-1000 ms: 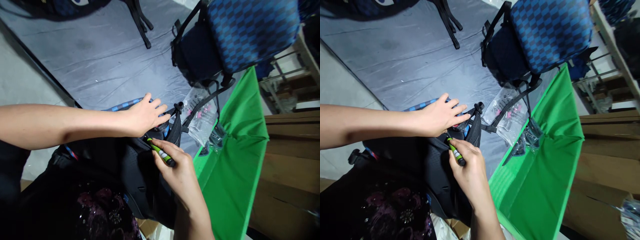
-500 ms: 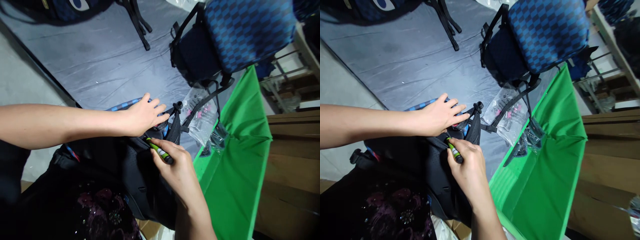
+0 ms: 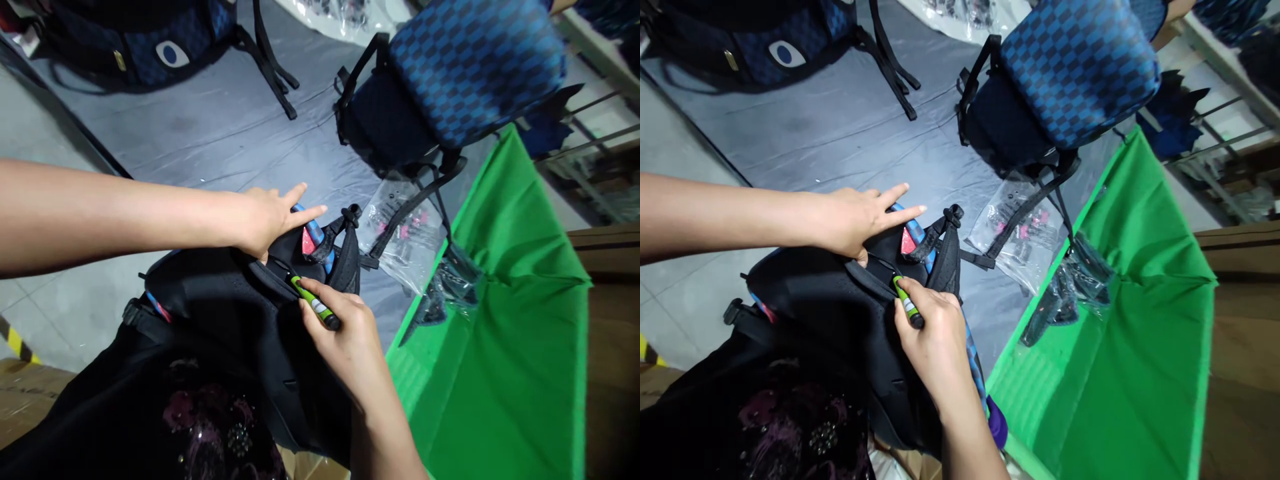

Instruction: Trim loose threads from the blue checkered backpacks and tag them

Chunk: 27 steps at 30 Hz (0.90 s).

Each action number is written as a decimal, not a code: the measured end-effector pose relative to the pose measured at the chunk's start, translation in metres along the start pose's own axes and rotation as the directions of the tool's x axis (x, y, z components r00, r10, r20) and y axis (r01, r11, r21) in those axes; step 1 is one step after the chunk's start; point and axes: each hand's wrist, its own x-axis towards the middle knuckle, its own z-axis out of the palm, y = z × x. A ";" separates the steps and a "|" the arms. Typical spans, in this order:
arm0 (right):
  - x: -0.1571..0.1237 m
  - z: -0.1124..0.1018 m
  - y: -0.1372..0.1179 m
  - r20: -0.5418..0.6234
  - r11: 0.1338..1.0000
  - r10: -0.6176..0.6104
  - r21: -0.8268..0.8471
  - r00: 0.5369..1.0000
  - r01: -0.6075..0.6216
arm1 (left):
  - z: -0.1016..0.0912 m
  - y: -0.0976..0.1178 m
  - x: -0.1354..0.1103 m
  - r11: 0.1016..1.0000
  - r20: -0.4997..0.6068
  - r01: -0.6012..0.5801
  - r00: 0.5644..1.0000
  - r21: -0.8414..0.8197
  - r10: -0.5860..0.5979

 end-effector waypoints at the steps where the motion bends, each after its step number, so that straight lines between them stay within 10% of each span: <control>1: 0.001 0.003 0.000 -0.019 1.000 -0.025 0.004 1.000 0.025 | 0.000 -0.001 -0.003 1.000 0.009 0.013 1.000 -0.014 -0.013; 16: 0.015 0.019 0.008 -0.047 0.993 -0.118 -0.013 0.992 0.117 | 0.020 -0.004 -0.001 0.998 -0.100 -0.058 0.993 0.038 0.062; 27: 0.018 0.017 -0.002 -0.030 0.994 -0.098 0.042 0.995 0.099 | 0.011 -0.021 -0.001 0.983 0.023 -0.107 0.994 -0.147 0.111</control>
